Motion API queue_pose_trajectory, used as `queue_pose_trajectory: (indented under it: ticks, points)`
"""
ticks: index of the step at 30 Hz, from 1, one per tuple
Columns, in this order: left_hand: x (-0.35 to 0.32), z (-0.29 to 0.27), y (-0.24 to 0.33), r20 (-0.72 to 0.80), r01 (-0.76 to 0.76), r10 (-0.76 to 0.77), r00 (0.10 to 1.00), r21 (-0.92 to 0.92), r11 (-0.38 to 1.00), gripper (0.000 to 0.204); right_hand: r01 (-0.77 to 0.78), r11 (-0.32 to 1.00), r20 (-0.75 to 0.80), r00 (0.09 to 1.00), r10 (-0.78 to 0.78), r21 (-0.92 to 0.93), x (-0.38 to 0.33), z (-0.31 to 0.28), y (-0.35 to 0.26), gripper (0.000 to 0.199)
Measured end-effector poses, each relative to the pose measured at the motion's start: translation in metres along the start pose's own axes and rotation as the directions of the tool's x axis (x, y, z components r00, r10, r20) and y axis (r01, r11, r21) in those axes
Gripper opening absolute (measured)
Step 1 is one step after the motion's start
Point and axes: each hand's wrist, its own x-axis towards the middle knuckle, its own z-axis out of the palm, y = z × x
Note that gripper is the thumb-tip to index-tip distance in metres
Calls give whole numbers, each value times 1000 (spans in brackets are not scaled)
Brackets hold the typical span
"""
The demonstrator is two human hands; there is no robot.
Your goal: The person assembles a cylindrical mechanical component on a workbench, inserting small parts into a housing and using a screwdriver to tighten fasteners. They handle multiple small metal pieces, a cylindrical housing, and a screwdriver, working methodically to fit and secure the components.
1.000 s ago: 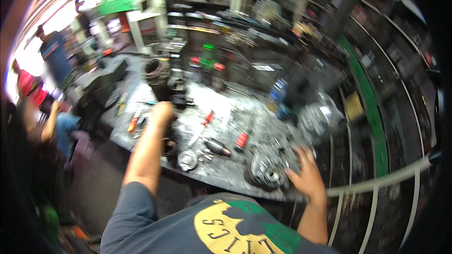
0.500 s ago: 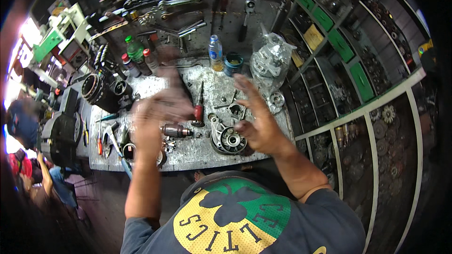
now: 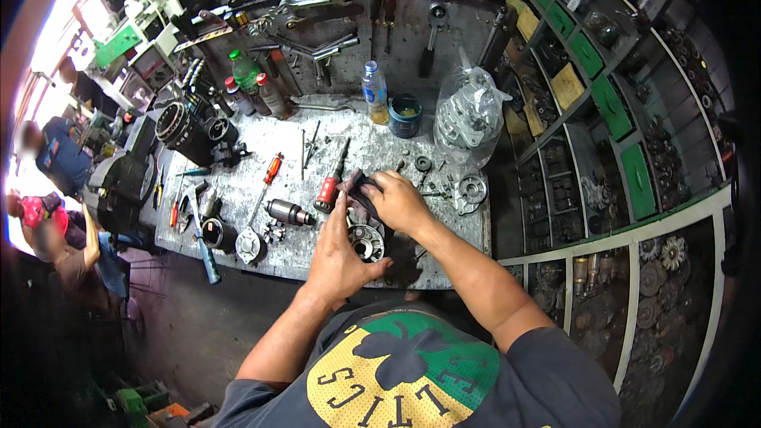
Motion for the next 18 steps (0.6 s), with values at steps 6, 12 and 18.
queue_pose_trajectory:
  ticks: [6, 12, 18]
  points:
    - [7, -14, -12, 81, -21, 16, 997, 63, 998, 147, -208, 974, -90, 972, 216, 91, 51, -33, 14, 43]
    - [2, -10, -17, 53, 44, -43, 998, -10, 999, 156, 368, 929, 66, 927, -370, 32, -22, -57, -31, 30]
    - [5, -12, -24, 72, -21, 25, 997, -44, 999, 148, 347, 936, 318, 895, -313, -57, -72, -73, -89, 34]
